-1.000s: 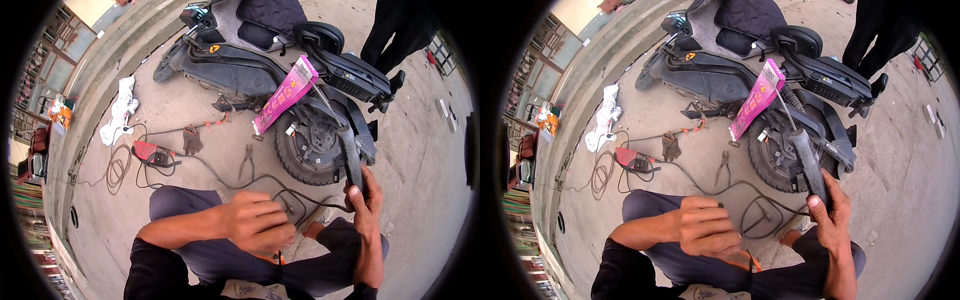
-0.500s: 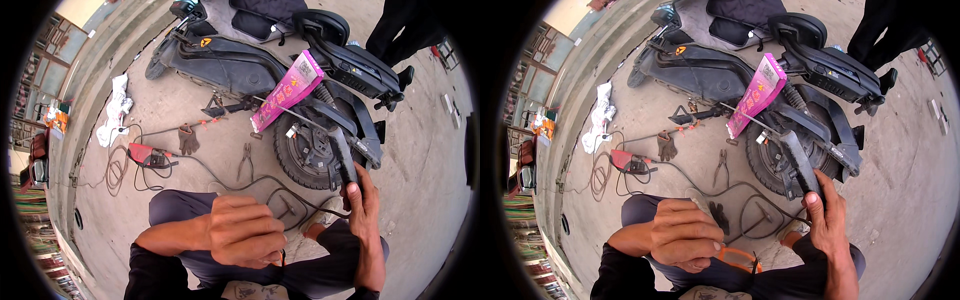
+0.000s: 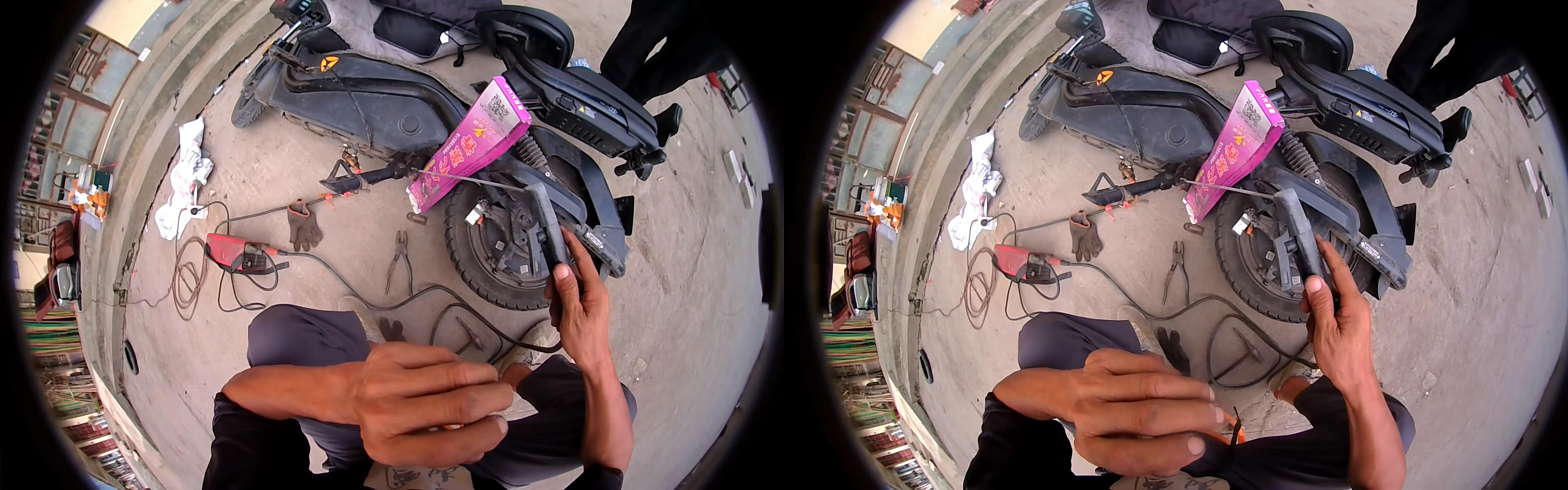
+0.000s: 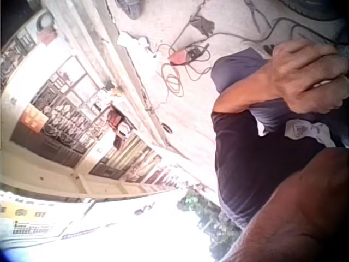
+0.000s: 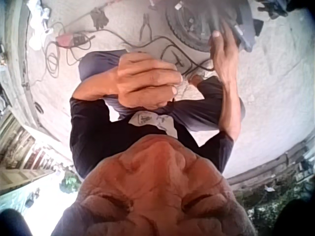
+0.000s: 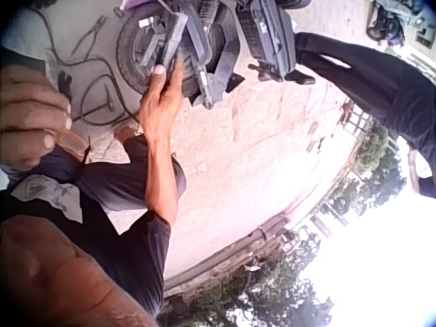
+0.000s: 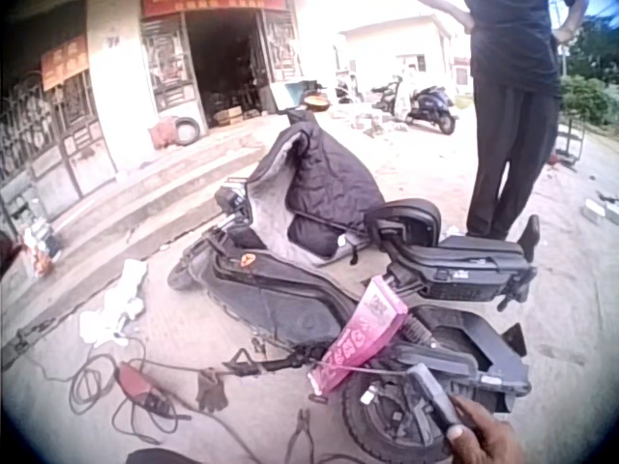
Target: The person welds a metal component on the rear wheel assembly of a scooter. They use a welding torch to apply heat and fuse the metal, creating bright sparks. The person adjusts the welding rod and torch position multiple times to ensure the weld is secure.
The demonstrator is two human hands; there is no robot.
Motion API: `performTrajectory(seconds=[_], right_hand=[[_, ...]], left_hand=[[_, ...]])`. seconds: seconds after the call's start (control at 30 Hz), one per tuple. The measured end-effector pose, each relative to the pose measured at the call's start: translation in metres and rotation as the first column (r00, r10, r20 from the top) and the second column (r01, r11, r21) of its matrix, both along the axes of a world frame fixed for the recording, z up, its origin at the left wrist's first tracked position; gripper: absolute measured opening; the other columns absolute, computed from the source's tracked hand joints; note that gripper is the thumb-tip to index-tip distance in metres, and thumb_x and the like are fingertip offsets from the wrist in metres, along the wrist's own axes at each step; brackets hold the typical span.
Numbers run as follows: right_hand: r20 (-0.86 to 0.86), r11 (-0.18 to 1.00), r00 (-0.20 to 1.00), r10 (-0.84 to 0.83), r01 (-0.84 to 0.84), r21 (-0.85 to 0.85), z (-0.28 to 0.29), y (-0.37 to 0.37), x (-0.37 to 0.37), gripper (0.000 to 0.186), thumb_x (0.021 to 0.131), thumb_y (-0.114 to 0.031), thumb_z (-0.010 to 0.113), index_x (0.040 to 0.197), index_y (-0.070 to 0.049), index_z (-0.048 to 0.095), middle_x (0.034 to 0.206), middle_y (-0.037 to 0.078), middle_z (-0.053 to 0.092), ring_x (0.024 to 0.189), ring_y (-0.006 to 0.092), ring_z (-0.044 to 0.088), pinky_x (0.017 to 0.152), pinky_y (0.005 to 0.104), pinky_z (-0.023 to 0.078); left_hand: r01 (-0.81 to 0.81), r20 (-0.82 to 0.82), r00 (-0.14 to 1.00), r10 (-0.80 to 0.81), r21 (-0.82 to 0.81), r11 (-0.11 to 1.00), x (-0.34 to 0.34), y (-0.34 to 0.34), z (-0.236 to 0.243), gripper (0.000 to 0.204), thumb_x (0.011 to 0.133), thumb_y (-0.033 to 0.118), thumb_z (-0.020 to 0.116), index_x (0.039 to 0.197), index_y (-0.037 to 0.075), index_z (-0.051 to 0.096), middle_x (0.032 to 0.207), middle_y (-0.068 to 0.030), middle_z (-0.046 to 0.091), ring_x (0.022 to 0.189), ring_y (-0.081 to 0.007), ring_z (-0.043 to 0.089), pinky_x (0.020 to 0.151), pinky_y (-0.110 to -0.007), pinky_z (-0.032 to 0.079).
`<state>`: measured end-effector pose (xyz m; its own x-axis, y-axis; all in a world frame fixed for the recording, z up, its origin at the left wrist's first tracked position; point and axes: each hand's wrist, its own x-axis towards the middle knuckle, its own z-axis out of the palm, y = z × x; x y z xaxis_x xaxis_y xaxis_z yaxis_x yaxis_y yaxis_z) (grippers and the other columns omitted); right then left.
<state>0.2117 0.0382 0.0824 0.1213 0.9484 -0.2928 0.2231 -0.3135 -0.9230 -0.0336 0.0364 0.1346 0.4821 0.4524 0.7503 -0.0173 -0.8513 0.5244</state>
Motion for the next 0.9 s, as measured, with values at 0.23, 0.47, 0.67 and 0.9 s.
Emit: performTrajectory(seconds=[0.23, 0.47, 0.67, 0.9], right_hand=[[-0.056, 0.999, 0.998, -0.002, -0.001, -0.046, -0.001, 0.003, -0.003, 0.049, 0.108, -0.030, 0.056, 0.152, -0.009, 0.049, 0.079, -0.004, 0.053, 0.060, 0.0022, 0.041, 0.053, 0.0197, 0.033], [0.010, 1.000, 1.000, 0.025, -0.025, -0.012, -0.007, 0.005, -0.007, 0.049, 0.109, -0.033, 0.053, 0.153, -0.013, 0.048, 0.074, -0.004, 0.054, 0.055, 0.0024, 0.041, 0.048, 0.0198, 0.033], [-0.008, 0.999, 1.000, 0.006, -0.006, 0.036, -0.011, 0.006, -0.001, 0.050, 0.109, -0.035, 0.053, 0.153, -0.012, 0.048, 0.075, -0.002, 0.055, 0.056, 0.0027, 0.043, 0.048, 0.0198, 0.033], [-0.018, 1.000, 1.000, -0.013, 0.013, 0.003, 0.009, -0.006, 0.009, 0.057, 0.107, -0.041, 0.055, 0.153, -0.009, 0.046, 0.075, -0.001, 0.055, 0.055, 0.0024, 0.043, 0.047, 0.0195, 0.033]], left_hand=[[0.043, -0.043, 0.998, -0.042, 0.019, 0.999, 0.004, 0.005, -0.003, 0.015, 0.092, 0.014, 0.070, 0.102, 0.003, 0.065, 0.095, -0.0150, 0.074, 0.081, -0.0274, 0.075, 0.059, -0.030, 0.061], [0.036, -0.056, 0.998, -0.035, 0.022, 0.999, -0.002, 0.005, -0.007, 0.014, 0.091, 0.012, 0.070, 0.100, 0.003, 0.065, 0.094, -0.0147, 0.074, 0.080, -0.0272, 0.075, 0.059, -0.031, 0.061], [0.024, -0.043, 0.999, -0.023, 0.025, 0.999, -0.002, 0.006, -0.005, 0.011, 0.091, 0.011, 0.070, 0.098, 0.004, 0.065, 0.091, -0.0148, 0.074, 0.078, -0.0261, 0.074, 0.056, -0.029, 0.058], [0.000, -0.212, 0.977, 0.000, 0.000, 1.000, -0.010, 0.004, -0.026, 0.008, 0.085, 0.004, 0.066, 0.091, 0.004, 0.070, 0.077, -0.0101, 0.070, 0.064, -0.0192, 0.069, 0.050, -0.025, 0.049]])
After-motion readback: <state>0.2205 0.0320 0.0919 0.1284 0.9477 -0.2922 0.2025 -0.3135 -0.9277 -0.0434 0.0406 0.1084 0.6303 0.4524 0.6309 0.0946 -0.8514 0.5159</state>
